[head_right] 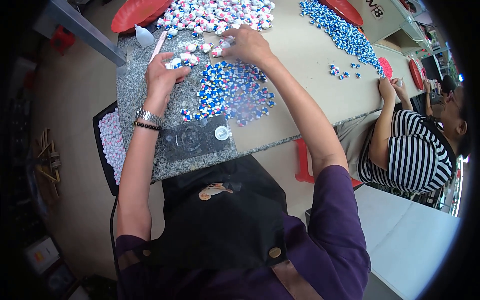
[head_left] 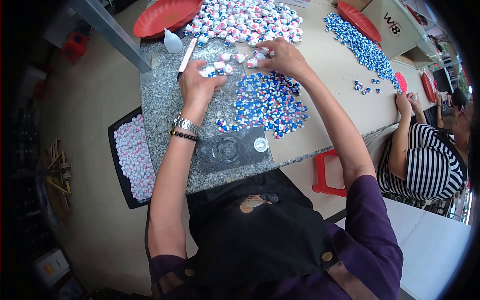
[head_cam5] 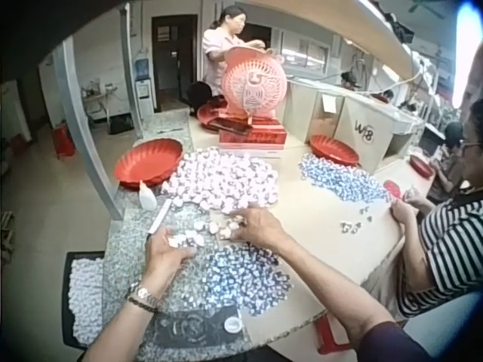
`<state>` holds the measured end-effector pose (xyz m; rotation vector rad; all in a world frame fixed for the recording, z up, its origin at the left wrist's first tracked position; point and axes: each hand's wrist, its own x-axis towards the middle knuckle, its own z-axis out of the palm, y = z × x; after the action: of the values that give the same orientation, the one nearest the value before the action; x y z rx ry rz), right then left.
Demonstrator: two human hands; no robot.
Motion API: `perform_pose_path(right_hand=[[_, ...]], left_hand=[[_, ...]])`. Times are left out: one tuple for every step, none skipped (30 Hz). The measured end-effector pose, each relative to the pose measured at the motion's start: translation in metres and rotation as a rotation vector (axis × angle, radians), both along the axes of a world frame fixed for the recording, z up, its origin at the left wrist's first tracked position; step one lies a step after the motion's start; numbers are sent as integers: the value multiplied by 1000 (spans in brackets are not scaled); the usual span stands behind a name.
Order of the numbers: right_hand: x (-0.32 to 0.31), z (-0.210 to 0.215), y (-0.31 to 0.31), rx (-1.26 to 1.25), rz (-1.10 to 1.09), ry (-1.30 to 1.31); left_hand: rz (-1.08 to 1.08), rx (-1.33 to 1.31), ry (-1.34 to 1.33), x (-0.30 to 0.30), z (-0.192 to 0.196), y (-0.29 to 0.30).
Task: The person assembles plastic figurines by applying adhesive from a bottle to plastic components and pressing them together by hand.
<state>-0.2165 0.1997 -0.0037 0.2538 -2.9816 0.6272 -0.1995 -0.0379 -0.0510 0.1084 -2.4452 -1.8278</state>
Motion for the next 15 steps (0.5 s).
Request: perform_pose_path(right_hand=[[-1, -1, -4, 15, 8, 3], [-3, -1, -7, 29, 17, 6], [-9, -7, -9, 11, 12, 18], [-11, -8, -13, 12, 19, 18], [-13, -8, -18, 11, 27, 43], [-15, -9, -22, 10, 37, 69], [-18, -11, -23, -4, 43, 77], [-21, -12, -25, -1, 47, 77], [-23, -14, -26, -2, 51, 97], [-25, -16, -25, -2, 53, 117], [-26, -19, -25, 0, 52, 117], [-26, -21, -23, -11, 29, 150], [-26, -24, -26, -26, 16, 182], [-24, -21, -30, -28, 24, 184], [-21, -17, -31, -32, 22, 219]], left_hand=[[8, -59, 19, -8, -1, 5], [18, -117, 38, -15, -2, 9], [20, -160, 25, -24, -2, 13], [26, -159, 25, -30, -3, 17], [24, -183, 47, -35, -4, 20], [23, -207, 69, -39, -4, 22], [3, -168, 19, -44, -2, 26], [7, -166, 19, -47, 1, 30], [11, -180, 66, -50, 3, 34], [12, -194, 114, -50, 8, 39], [6, -171, 105, -46, 16, 44], [3, -169, 104, -46, 16, 46], [-17, -190, 117, -48, 14, 43], [-35, -212, 134, -53, 12, 38], [-64, -232, 151, -63, -1, 31]])
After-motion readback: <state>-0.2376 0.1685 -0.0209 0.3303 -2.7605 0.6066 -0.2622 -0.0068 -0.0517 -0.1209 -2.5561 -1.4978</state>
